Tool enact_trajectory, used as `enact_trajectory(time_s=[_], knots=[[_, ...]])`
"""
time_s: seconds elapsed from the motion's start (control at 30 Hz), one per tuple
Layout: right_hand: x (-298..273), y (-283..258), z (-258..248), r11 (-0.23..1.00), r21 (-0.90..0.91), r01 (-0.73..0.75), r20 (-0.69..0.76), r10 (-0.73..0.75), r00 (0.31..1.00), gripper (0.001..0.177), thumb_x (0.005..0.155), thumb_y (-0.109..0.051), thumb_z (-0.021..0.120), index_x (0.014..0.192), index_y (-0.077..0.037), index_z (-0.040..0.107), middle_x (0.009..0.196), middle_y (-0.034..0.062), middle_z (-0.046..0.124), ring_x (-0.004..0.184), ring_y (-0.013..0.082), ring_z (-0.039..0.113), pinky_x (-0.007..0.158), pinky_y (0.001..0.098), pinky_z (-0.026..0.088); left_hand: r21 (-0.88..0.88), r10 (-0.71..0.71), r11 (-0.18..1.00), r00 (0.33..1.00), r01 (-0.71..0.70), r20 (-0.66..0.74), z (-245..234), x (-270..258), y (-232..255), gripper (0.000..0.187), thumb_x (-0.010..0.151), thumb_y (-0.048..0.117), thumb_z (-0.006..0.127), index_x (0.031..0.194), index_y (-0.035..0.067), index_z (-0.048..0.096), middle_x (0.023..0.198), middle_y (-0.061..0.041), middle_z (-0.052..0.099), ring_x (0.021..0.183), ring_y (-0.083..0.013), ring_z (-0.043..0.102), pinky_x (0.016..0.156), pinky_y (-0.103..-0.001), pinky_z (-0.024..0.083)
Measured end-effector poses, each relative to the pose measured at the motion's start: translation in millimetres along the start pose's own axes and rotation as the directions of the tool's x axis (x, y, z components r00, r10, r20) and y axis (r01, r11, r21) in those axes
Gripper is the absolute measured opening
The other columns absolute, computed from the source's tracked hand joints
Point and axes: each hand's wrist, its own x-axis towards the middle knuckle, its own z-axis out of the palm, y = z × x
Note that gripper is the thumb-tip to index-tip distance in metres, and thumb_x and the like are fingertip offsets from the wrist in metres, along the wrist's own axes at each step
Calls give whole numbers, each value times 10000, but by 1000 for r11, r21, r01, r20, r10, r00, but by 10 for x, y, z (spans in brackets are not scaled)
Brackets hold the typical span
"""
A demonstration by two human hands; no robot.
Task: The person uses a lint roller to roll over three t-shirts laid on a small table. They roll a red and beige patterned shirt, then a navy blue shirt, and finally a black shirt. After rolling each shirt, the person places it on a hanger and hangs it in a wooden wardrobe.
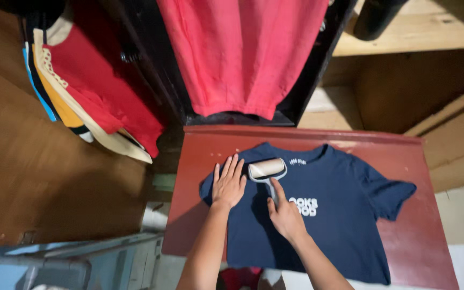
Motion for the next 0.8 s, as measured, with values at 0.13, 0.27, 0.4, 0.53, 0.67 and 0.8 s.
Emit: enact_trajectory(time_s=[0.13, 0.27, 0.4, 0.53, 0.67, 0.8], knots=[[507, -137, 32, 995, -36, 98, -80, -101, 992, 645, 970, -285, 546, 1563, -305, 294, 740, 305, 684, 764, 532, 678, 750, 603, 548, 19, -13, 1000, 1000, 12, 17, -39, 56, -102, 618, 1007, 395, 450, 1562, 140, 354, 1675, -11, 259, 1541, -186, 198, 1240, -520, 94], [613, -154, 47, 992, -10, 124, -80, -124, 989, 645, 968, -274, 553, 1561, -292, 297, 706, 310, 684, 738, 537, 677, 731, 608, 545, 31, -30, 999, 998, 28, 49, -88, 50, -106, 613, 1007, 403, 446, 1560, 156, 353, 1676, -6, 250, 1544, -177, 192, 1247, -517, 87], [311, -52, 20, 999, 2, 34, -21, -34, 999, 668, 958, -280, 549, 1573, -328, 292, 672, 295, 695, 714, 510, 702, 693, 589, 557, 1, -20, 1000, 999, 20, 35, -146, 58, -66, 636, 993, 399, 452, 1569, 154, 343, 1673, -11, 244, 1534, -181, 191, 1232, -523, 81], [196, -6, 36, 999, -41, 14, -11, -15, 1000, 685, 949, -296, 557, 1572, -336, 274, 635, 283, 692, 679, 487, 710, 662, 578, 569, 3, -29, 1000, 999, 29, 25, -181, 71, -68, 629, 988, 397, 454, 1562, 164, 348, 1670, -7, 245, 1536, -181, 191, 1230, -527, 81], [466, -62, 49, 992, -13, 125, -60, -125, 990, 658, 965, -254, 557, 1563, -286, 284, 695, 306, 685, 693, 527, 673, 674, 619, 537, 2, -30, 1000, 999, 30, 31, -150, 103, -74, 619, 993, 407, 453, 1555, 162, 366, 1671, -11, 256, 1534, -185, 206, 1234, -529, 93], [724, -124, 88, 983, -56, 175, -94, -180, 979, 664, 964, -260, 563, 1566, -272, 283, 717, 330, 686, 725, 541, 670, 719, 618, 542, 20, -41, 999, 998, 40, 43, -95, 70, -90, 619, 989, 412, 452, 1552, 165, 386, 1667, -8, 268, 1531, -188, 217, 1238, -530, 98]])
